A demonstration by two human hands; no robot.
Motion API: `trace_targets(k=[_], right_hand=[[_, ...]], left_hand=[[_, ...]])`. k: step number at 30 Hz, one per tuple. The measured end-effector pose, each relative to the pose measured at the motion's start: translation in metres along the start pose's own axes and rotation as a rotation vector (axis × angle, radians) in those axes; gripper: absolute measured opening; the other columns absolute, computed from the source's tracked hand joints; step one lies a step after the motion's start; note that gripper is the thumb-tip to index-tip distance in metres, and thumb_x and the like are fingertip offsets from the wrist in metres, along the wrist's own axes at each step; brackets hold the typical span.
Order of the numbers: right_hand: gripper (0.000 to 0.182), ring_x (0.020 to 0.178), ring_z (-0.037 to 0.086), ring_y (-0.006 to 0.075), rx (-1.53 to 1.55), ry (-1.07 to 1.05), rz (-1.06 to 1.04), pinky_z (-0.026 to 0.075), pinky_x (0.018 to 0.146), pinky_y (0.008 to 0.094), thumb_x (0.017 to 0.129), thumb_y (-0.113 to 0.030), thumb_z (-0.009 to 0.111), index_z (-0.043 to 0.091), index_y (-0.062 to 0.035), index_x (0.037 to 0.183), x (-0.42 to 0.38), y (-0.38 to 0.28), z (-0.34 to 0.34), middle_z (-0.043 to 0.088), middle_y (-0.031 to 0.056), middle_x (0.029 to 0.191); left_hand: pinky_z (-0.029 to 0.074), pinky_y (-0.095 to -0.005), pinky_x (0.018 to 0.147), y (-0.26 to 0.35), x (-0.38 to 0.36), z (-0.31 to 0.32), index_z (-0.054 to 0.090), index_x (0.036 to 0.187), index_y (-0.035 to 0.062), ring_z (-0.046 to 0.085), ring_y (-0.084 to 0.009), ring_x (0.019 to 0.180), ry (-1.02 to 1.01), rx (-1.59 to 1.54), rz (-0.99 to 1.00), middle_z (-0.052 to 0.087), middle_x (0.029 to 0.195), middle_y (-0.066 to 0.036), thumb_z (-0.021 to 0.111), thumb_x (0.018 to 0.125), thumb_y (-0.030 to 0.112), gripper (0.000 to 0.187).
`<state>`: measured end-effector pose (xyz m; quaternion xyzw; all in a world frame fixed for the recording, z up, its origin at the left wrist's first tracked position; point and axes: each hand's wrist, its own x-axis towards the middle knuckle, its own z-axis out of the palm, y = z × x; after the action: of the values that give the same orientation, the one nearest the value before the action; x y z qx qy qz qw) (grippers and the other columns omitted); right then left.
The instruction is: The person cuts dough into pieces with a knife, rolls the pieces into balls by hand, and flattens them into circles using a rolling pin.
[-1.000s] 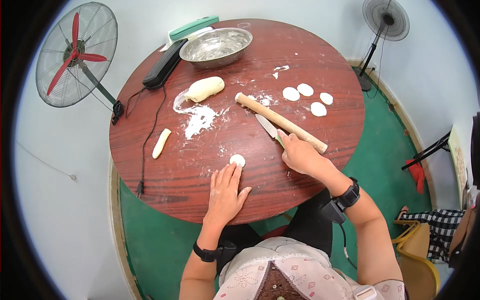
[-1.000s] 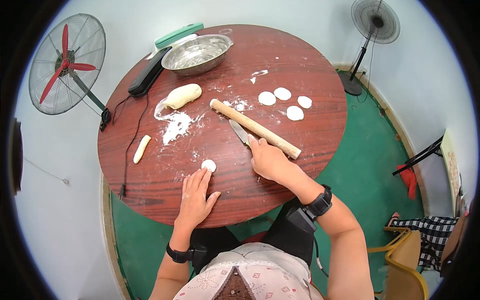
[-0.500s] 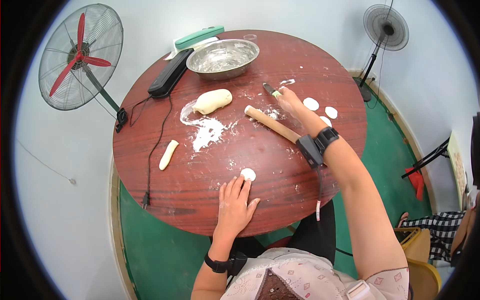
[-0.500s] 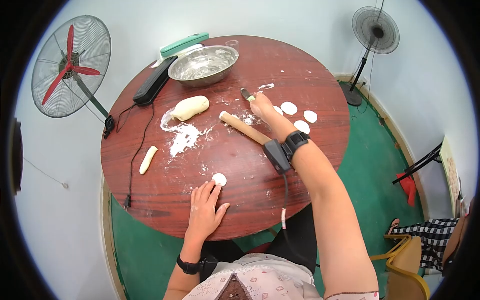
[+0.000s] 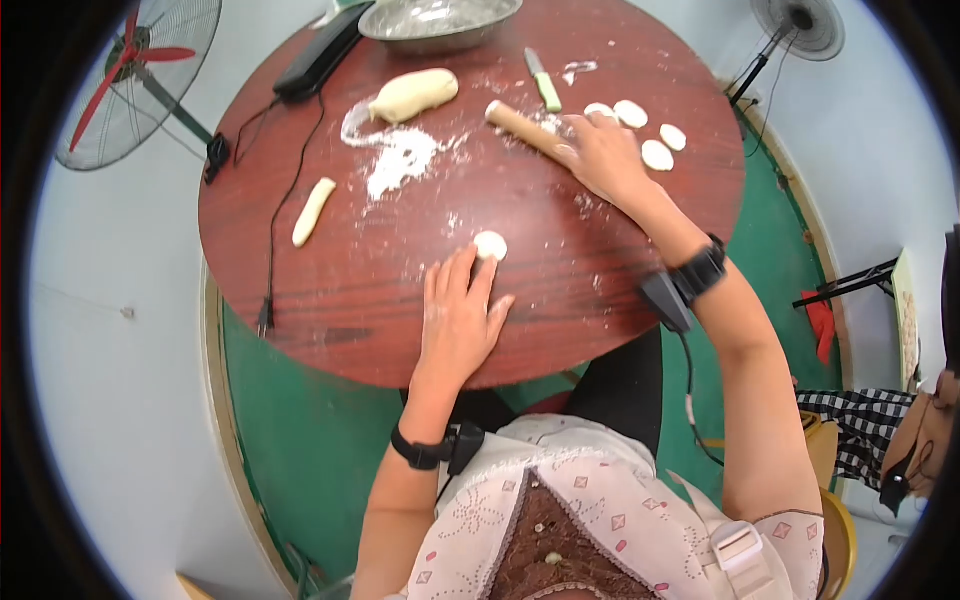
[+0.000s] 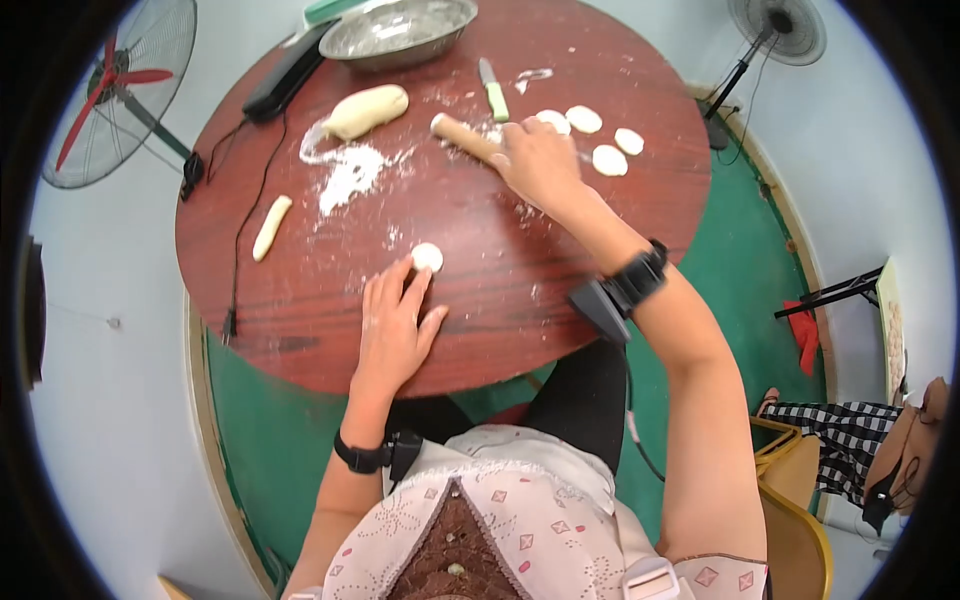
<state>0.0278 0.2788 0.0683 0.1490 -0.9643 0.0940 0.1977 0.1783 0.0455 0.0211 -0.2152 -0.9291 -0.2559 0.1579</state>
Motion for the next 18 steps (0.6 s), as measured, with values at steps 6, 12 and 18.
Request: trace_targets(k=[6, 12, 18], right_hand=[[0.052, 0.096, 0.056, 0.0306, -0.160, 0.052, 0.019, 0.047, 0.076, 0.0428, 0.083, -0.026, 0.065, 0.050, -0.0044, 0.128, -0.067, 0.010, 0.019, 0.057, 0.0133, 0.101], [0.045, 0.083, 0.056, 0.0334, 0.103, 0.073, -0.124, 0.047, 0.072, 0.0444, 0.086, -0.014, 0.060, 0.049, -0.0035, 0.129, -0.073, -0.009, 0.012, 0.055, 0.0155, 0.090], [0.045, 0.082, 0.056, 0.0324, 0.290, -0.090, -0.310, 0.045, 0.074, 0.0423, 0.086, -0.015, 0.060, 0.051, -0.0058, 0.129, -0.104, -0.056, -0.012, 0.056, 0.0150, 0.090]], left_hand=[[0.032, -0.0493, 0.100, 0.000, 0.000, 0.006, 0.056, 0.121, 0.0001, 0.045, -0.0362, 0.116, 0.014, 0.089, 0.055, 0.050, 0.126, -0.017, 0.067, 0.082, 0.024, 0.047], [0.034, -0.0470, 0.100, 0.010, 0.003, 0.004, 0.057, 0.120, -0.0006, 0.044, -0.0367, 0.116, 0.020, 0.074, 0.010, 0.049, 0.126, -0.018, 0.068, 0.081, 0.022, 0.047], [0.036, -0.0465, 0.099, 0.011, 0.000, 0.007, 0.058, 0.118, -0.0019, 0.045, -0.0366, 0.114, 0.090, 0.091, 0.031, 0.050, 0.123, -0.018, 0.070, 0.079, 0.021, 0.047]])
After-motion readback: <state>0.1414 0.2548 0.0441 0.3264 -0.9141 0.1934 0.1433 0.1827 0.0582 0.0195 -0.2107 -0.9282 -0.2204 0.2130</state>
